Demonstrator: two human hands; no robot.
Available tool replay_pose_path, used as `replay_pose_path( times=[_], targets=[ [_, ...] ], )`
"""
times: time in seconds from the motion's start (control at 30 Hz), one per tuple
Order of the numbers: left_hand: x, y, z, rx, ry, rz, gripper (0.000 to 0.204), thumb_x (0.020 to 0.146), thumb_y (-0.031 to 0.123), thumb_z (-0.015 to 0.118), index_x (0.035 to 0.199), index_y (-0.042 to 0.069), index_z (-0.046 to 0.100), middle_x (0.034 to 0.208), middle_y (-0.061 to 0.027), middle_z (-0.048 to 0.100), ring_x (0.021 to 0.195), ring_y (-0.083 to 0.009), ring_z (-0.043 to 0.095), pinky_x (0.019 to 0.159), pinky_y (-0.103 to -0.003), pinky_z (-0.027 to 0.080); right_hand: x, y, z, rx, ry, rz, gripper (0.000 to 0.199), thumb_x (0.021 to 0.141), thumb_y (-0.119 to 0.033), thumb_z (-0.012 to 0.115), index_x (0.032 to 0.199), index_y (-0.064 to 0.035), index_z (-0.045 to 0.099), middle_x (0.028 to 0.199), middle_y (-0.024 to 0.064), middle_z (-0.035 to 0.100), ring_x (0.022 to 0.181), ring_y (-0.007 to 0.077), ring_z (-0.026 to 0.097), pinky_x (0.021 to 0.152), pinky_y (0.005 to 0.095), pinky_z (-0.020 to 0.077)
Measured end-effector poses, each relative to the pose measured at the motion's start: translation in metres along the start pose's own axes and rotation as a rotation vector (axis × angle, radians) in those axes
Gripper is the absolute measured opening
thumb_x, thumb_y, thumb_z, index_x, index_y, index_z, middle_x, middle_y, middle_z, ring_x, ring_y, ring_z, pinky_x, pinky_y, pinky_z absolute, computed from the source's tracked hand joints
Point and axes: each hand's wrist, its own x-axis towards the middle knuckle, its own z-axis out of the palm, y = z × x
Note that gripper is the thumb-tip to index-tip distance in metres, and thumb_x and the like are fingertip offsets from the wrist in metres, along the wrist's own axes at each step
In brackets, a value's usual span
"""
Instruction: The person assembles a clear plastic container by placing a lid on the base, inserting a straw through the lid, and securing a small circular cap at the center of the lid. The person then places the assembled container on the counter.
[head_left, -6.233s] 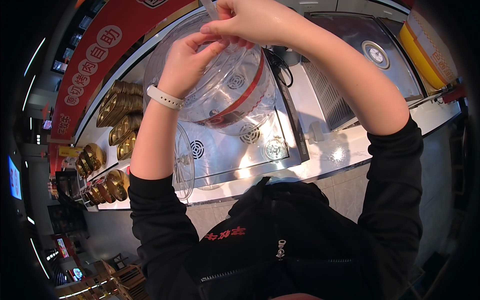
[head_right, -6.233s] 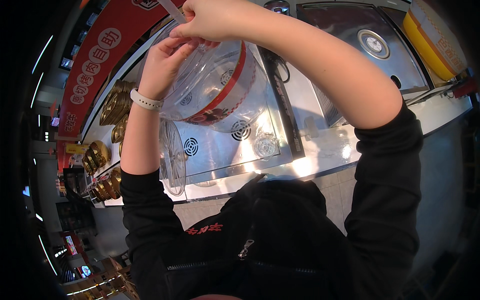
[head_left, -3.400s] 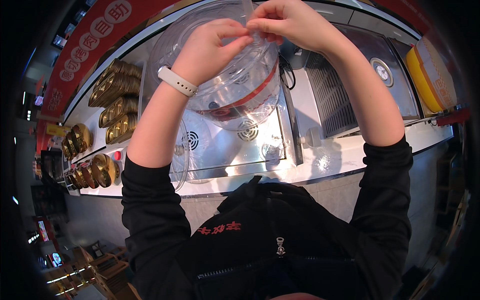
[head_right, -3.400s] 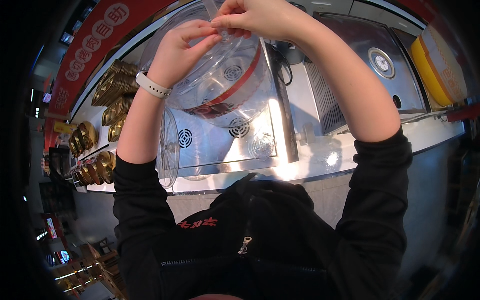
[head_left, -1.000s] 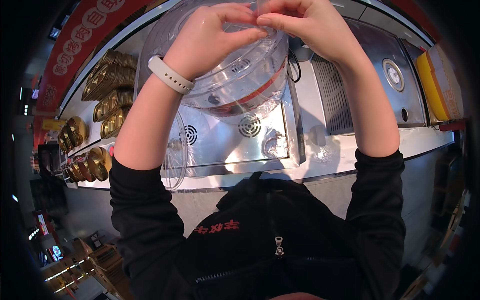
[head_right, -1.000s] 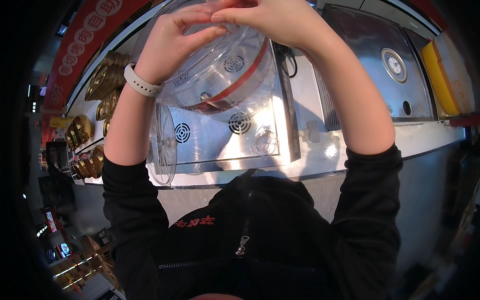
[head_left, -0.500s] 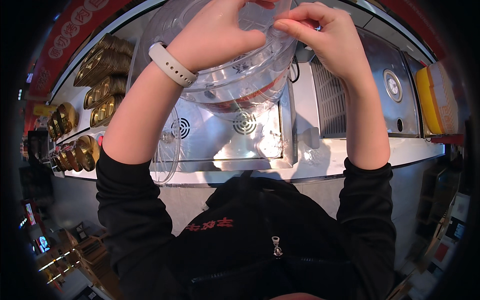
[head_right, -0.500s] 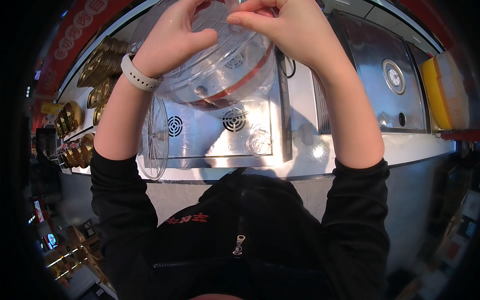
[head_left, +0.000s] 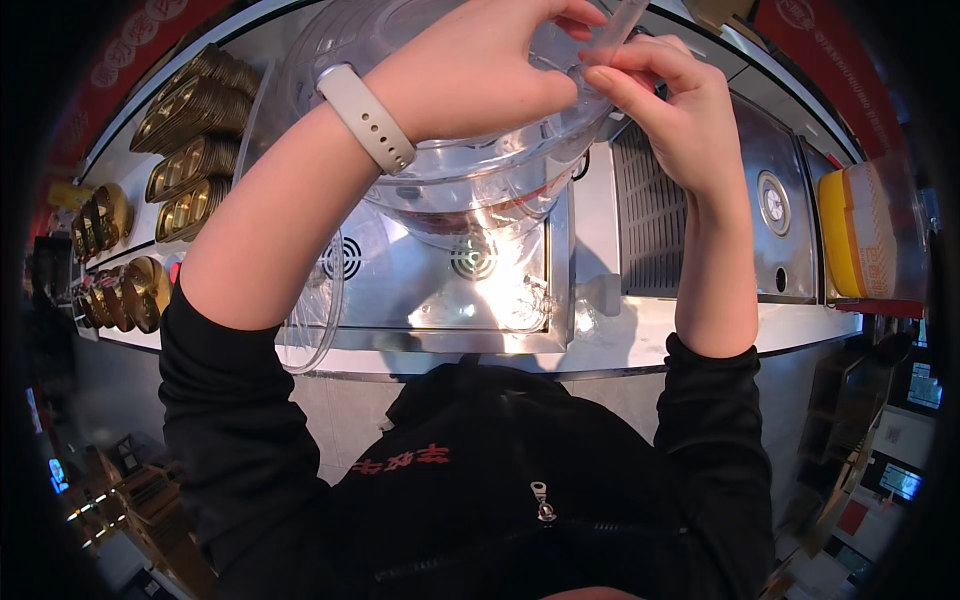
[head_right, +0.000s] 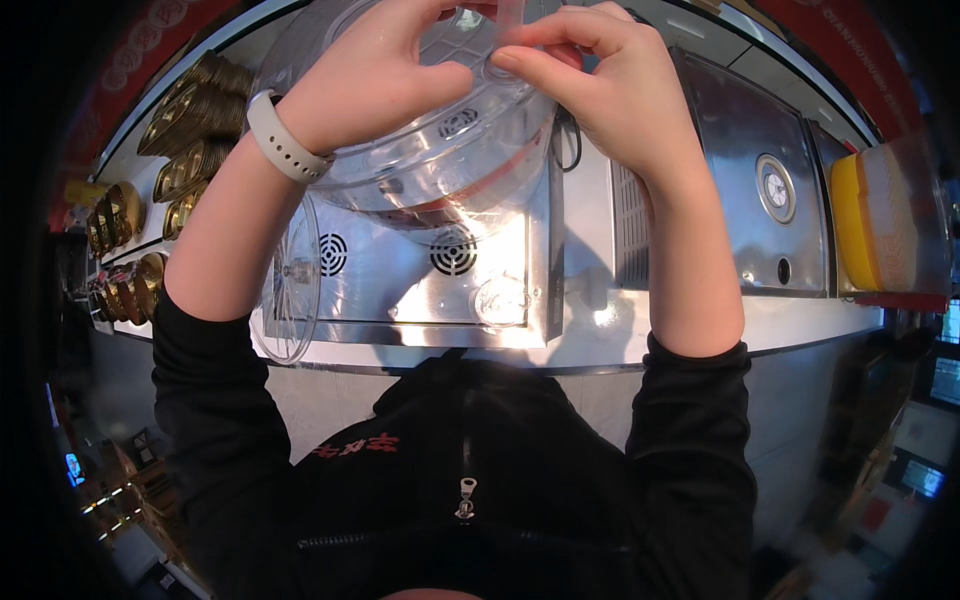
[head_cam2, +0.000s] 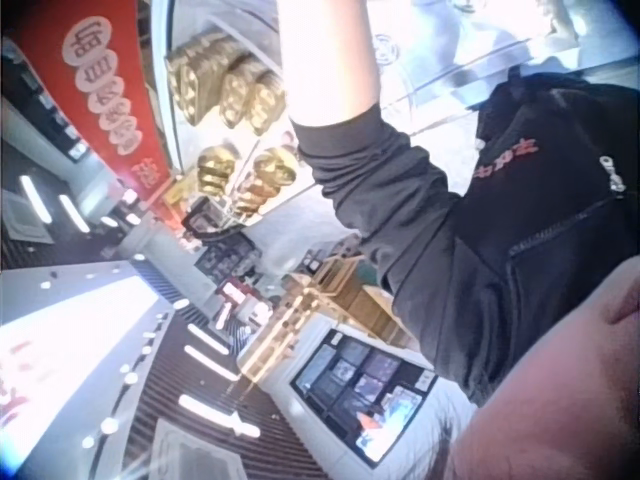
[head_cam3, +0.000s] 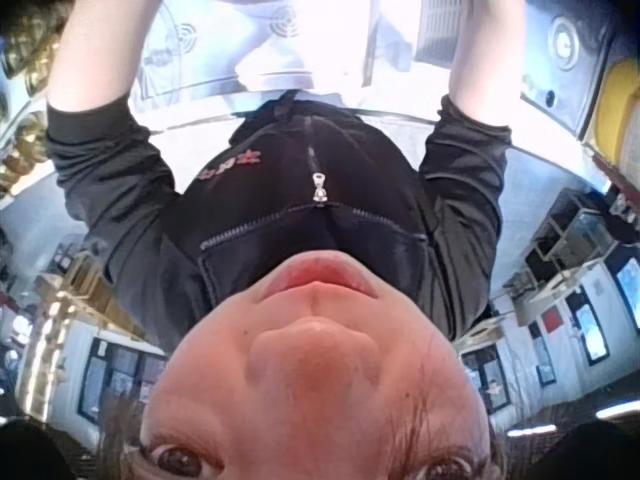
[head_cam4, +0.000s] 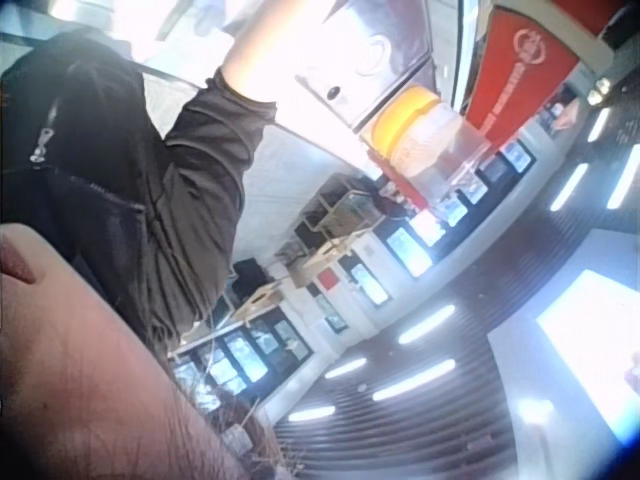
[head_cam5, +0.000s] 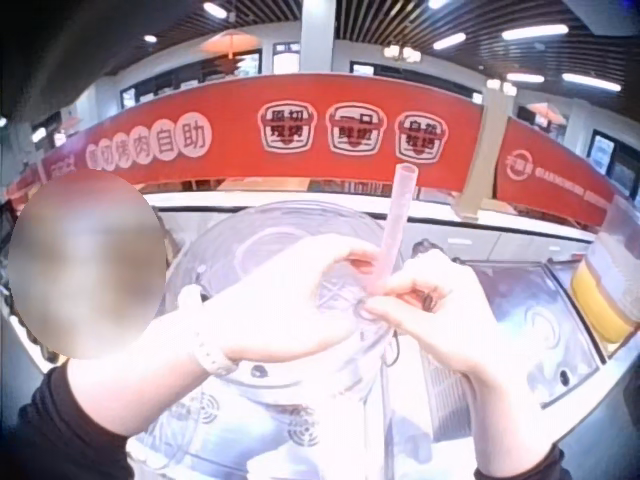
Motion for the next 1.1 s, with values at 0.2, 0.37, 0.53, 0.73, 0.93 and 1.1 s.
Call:
replay_pose_path(
  times=[0.2,0.37,0.53,0.73,0.93,1.1],
  targets=[
    [0.001,-0.007,-0.001,-0.021,-0.015,0.069,0.051,0.077,0.017,0.066,0.125,0.002,0.055,0.119,-0.0184,0.060,0.114,-0.0300,0.056,0.101,-0.039,0.042,0.000,-0.003,0.003,-0.048,0.049,-0.057,0.023,0.076,-0.021,0.079,0.090,-0.0031,0.075,0.075,0.0020,0.061,0.079,0.0133,0.052,0.071,0.0275,0.0434],
    [0.004,0.003,-0.003,-0.141,0.040,0.002,0.038,0.081,0.023,0.071,0.110,-0.001,0.065,0.103,-0.0167,0.067,0.102,-0.0281,0.063,0.094,-0.037,0.047,-0.004,-0.005,0.003,-0.068,0.065,-0.055,0.025,0.075,-0.024,0.079,0.089,-0.0038,0.075,0.073,0.0022,0.062,0.079,0.0150,0.051,0.071,0.0294,0.0428],
    [0.004,0.007,-0.002,-0.068,0.068,0.035,0.027,0.084,0.025,0.074,0.097,0.001,0.073,0.095,-0.0069,0.069,0.087,-0.0181,0.065,0.080,-0.030,0.050,-0.004,-0.010,-0.004,-0.203,0.005,-0.094,0.025,0.080,-0.017,0.075,0.100,-0.0014,0.072,0.076,0.0002,0.060,0.081,0.0117,0.050,0.076,0.0270,0.0407],
    [0.008,0.005,-0.002,0.043,0.016,-0.033,0.028,0.084,0.028,0.074,0.098,0.003,0.073,0.096,-0.0056,0.067,0.089,-0.0175,0.064,0.082,-0.029,0.049,0.002,-0.004,-0.015,0.289,-0.026,0.123,0.037,0.082,-0.019,0.074,0.113,0.0016,0.069,0.084,0.0030,0.068,0.080,0.0088,0.058,0.073,0.0238,0.0468],
    [0.008,0.012,-0.003,-0.021,-0.014,-0.056,0.027,0.085,0.025,0.072,0.096,0.001,0.071,0.094,-0.0101,0.068,0.091,-0.0220,0.065,0.082,-0.031,0.049,0.001,0.000,-0.006,0.347,-0.045,0.027,0.025,0.088,-0.009,0.068,0.109,0.0046,0.069,0.098,0.0062,0.069,0.090,0.0113,0.062,0.081,0.0231,0.0487],
    [0.006,0.016,-0.004,-0.098,-0.043,-0.092,0.017,0.086,0.015,0.069,0.095,0.001,0.071,0.088,-0.0126,0.069,0.084,-0.0220,0.065,0.077,-0.032,0.050,-0.002,-0.004,-0.002,0.308,0.013,0.023,0.022,0.086,-0.011,0.070,0.103,0.0042,0.071,0.094,0.0086,0.070,0.086,0.0124,0.064,0.078,0.0240,0.0503]
  ],
)
